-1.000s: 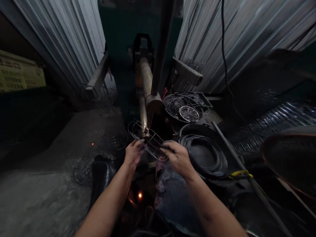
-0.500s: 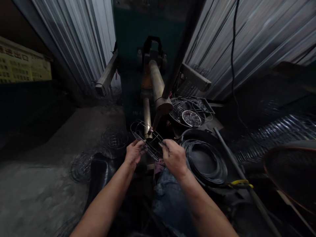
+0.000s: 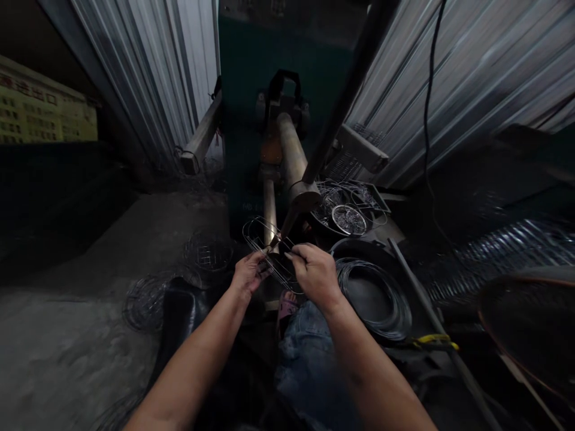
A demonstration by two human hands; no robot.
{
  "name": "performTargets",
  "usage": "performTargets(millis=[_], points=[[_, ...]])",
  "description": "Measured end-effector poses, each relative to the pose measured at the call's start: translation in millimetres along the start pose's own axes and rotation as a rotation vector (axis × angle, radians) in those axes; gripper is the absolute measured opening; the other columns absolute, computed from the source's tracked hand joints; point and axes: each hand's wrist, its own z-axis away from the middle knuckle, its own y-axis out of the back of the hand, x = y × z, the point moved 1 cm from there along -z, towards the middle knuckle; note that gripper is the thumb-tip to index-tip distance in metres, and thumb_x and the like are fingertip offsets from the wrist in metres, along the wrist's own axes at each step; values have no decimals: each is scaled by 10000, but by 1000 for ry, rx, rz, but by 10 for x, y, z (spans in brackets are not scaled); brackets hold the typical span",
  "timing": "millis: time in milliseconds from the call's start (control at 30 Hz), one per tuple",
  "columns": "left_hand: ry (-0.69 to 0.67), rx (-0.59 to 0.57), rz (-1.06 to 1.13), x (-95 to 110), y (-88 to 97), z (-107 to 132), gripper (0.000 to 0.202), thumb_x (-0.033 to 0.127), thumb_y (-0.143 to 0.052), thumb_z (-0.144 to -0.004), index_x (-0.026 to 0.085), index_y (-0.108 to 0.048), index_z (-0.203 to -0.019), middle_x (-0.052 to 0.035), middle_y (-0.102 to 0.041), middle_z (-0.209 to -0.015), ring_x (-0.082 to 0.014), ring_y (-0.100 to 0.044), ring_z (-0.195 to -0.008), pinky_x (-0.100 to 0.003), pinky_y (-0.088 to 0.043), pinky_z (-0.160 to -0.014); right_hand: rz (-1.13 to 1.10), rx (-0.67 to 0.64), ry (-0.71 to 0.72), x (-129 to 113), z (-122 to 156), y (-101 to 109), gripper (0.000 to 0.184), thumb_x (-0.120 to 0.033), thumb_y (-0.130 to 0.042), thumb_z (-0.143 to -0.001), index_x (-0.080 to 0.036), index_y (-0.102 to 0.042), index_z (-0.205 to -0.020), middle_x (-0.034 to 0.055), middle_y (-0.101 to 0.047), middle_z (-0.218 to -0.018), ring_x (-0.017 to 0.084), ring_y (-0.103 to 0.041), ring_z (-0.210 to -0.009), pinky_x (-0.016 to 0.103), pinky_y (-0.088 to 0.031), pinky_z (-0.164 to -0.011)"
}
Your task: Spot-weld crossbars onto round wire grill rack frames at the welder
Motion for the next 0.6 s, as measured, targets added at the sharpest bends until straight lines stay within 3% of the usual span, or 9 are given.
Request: performTargets(millis=[100,233,333,400,500,600], points=[[10,17,-9,-17,26,-34,172,188,-683,-720,114,-604,-854,-14,-615,-708,-142,-613,-625,-284,-509,-583,32,-19,-25,7,-64,-36,164,-130,-539,-820,-184,-598,-677,24,-607,-703,165,-568,-661,272,-391,-631],[32,28,-9,-55,64,-35,237,239,-732,-659,124,-616,-831,-30,-617,-695,-164,-625,-600,-288,-504,-557,7,-18,-33,-11,-48,-4,152,-141,-531,-833,-183,-613,-712,31,-624,-723,171,-581,-679,277,-414,-646],[50,33,-3,-75,72,-2,269,263,-752,-630,130,-617,-820,-50,-628,-720,-188,-640,-619,-302,-514,-560,-105,27,-65,33,148,120,40,-206,-603,-825,-188,-636,-810,47,-667,-876,186,-618,-813,278,-462,-729],[61,41,-1,-82,68,37,259,255,-747,-637,135,-609,-820,-44,-620,-711,-192,-640,-617,-309,-520,-560,-157,40,-96,91,345,207,72,-232,-661,-794,-197,-644,-854,51,-671,-953,194,-626,-874,285,-487,-761],[94,42,-4,-89,50,113,210,251,-716,-676,139,-604,-814,-41,-608,-698,-195,-636,-612,-311,-522,-552,-208,49,-72,143,588,267,51,-191,-618,-818,-207,-663,-837,54,-677,-988,195,-638,-913,300,-513,-789],[142,47,-10,-76,30,177,173,289,-661,-747,137,-608,-811,-49,-603,-696,-190,-630,-617,-310,-526,-561,-227,76,-50,116,624,233,120,-161,-571,-841,-204,-681,-859,70,-674,-1039,200,-635,-971,319,-513,-851]])
